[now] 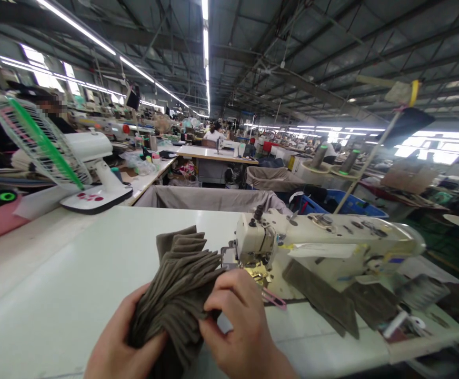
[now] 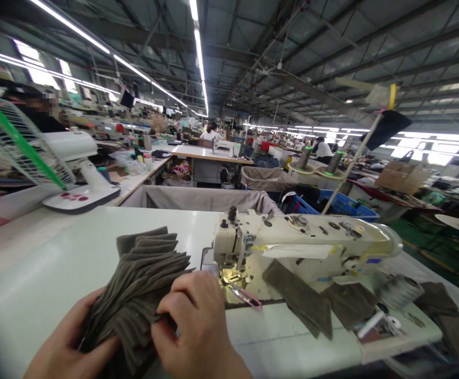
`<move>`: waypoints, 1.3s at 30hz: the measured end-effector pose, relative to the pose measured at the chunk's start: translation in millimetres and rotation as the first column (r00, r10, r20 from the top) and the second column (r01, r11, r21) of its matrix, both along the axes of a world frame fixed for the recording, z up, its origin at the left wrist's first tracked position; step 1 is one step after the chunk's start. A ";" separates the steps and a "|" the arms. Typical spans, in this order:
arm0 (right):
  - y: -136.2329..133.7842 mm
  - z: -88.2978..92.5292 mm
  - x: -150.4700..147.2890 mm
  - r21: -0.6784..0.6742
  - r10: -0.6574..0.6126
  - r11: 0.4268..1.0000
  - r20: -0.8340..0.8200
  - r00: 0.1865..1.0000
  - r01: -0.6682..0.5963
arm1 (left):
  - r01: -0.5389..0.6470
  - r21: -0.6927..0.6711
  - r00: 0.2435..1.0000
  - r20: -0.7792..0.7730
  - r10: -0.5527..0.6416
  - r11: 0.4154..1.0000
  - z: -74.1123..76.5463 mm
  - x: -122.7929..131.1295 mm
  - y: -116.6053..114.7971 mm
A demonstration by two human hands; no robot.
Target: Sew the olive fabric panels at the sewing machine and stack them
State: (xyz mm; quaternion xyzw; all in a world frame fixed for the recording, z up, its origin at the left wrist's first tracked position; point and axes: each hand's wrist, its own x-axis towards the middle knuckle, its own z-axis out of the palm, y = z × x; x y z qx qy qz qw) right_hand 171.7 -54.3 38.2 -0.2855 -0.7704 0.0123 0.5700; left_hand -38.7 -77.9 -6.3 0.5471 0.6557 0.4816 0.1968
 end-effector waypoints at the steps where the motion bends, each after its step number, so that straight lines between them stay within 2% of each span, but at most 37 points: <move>1: -0.8 -0.3 -0.3 0.027 0.037 0.999 0.014 0.999 -0.038 | 0.002 -0.021 1.000 0.016 -0.002 1.000 -1.6 -2.2 0.5; 4: -4.2 -1.8 0.3 -0.013 0.114 0.993 -0.016 0.993 -0.114 | -0.003 -0.038 0.999 0.040 0.004 0.999 -6.3 -8.3 0.3; 8: -4.8 -3.1 1.9 -0.115 0.029 0.993 -0.064 0.998 -0.036 | -0.003 -0.037 0.999 0.040 0.005 0.999 -8.0 -9.7 -2.8; 15: 1.6 -1.7 -2.9 -0.049 -0.019 0.999 -0.078 0.997 0.015 | 0.081 -0.001 0.995 0.058 -0.081 0.997 -1.9 -3.3 -2.3; 19: -2.6 3.7 0.1 -0.049 -0.029 0.998 -0.058 0.998 0.026 | 0.062 0.023 0.998 0.014 -0.063 0.998 -0.5 -4.6 -1.5; 23: -4.4 7.5 3.5 -0.086 0.086 0.992 -0.038 0.996 -0.089 | 0.037 0.028 0.999 -0.037 -0.036 0.999 -3.3 -8.5 -2.0; 27: -0.3 3.3 2.2 -0.095 0.000 0.995 -0.061 0.998 -0.006 | 0.053 0.053 0.994 -0.100 -0.048 0.997 -6.2 -11.7 -2.5; 30: 3.7 0.8 -0.2 -0.048 -0.030 0.998 -0.051 0.998 0.027 | 0.070 0.071 0.993 -0.097 -0.063 0.995 -3.6 -6.4 -4.7; 35: 5.9 5.4 -0.1 -0.033 0.027 0.999 -0.063 0.998 -0.029 | -0.021 0.114 0.999 -0.031 0.024 0.993 6.5 11.7 -10.7; 39: 2.5 11.3 4.2 -0.049 0.053 0.997 -0.012 0.999 -0.054 | -0.008 0.099 1.000 -0.019 0.010 0.995 5.2 6.6 -9.6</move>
